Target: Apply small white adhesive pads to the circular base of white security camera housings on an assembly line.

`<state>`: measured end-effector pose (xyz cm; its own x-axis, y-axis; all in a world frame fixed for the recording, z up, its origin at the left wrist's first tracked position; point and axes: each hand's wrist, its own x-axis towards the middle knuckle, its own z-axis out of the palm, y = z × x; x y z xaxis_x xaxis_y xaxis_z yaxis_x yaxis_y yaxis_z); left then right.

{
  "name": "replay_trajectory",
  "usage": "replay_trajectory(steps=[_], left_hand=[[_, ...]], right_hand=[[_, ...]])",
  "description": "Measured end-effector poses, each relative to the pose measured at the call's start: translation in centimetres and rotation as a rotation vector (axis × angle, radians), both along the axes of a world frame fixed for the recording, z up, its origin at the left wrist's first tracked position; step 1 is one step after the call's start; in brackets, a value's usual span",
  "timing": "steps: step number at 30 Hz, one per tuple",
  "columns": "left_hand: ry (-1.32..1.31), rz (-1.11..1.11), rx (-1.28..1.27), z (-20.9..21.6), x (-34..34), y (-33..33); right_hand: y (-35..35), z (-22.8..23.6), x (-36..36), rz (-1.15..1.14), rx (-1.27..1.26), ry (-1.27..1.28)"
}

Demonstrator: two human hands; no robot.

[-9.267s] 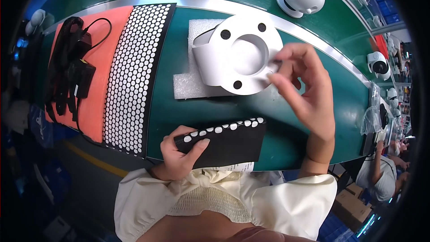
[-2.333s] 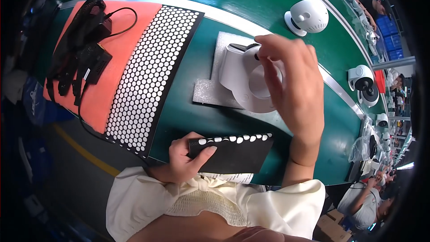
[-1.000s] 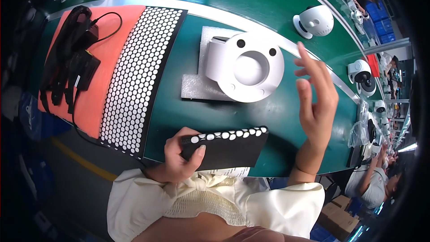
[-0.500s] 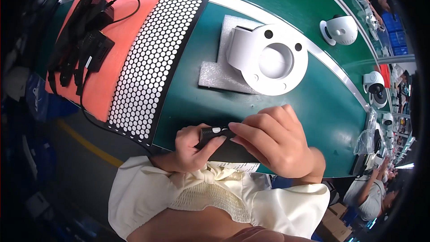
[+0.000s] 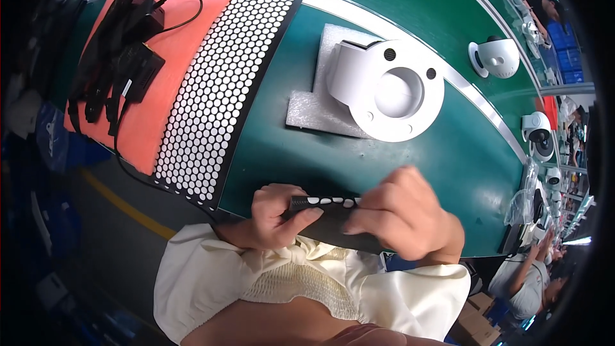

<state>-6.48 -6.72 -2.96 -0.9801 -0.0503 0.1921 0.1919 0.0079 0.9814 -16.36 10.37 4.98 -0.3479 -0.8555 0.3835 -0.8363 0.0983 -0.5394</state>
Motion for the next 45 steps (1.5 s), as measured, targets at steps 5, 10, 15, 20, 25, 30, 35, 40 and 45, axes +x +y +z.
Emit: replay_trajectory(steps=[5, 10, 15, 20, 25, 30, 35, 40, 45], left_hand=[[-0.050, -0.012, 0.050, 0.1, 0.2, -0.3], [-0.088, 0.001, 0.061, 0.5, -0.1, 0.0], [-0.079, -0.008, 0.038, 0.2, 0.0, -0.2], [-0.059, -0.002, 0.029, 0.3, -0.1, -0.2], [-0.054, -0.011, 0.044, 0.2, -0.1, -0.1], [-0.068, -0.020, 0.033, 0.1, 0.0, -0.2], [-0.075, 0.003, 0.046, 0.3, -0.2, 0.1], [-0.129, 0.018, 0.041, 0.5, -0.1, -0.1], [-0.134, 0.014, 0.044, 0.5, -0.1, 0.0]], right_hand=[[-0.2, 0.7, -2.1, -0.432, -0.156, -0.247], [-1.2, 0.7, -3.3, -0.455, -0.058, -0.353], [-2.1, -0.4, -3.3, -0.489, -0.036, -0.373], [-2.3, -0.7, -3.3, -0.511, -0.047, -0.330], [-2.4, -0.6, -3.1, -0.535, -0.051, -0.321], [-2.5, -0.4, -3.2, -0.530, -0.031, -0.287], [-2.2, -0.6, -3.4, -0.502, 0.038, -0.282], [-2.4, 0.0, -3.5, -0.614, 0.117, -0.183], [0.0, 0.2, -3.6, -0.728, 0.084, -0.228]])
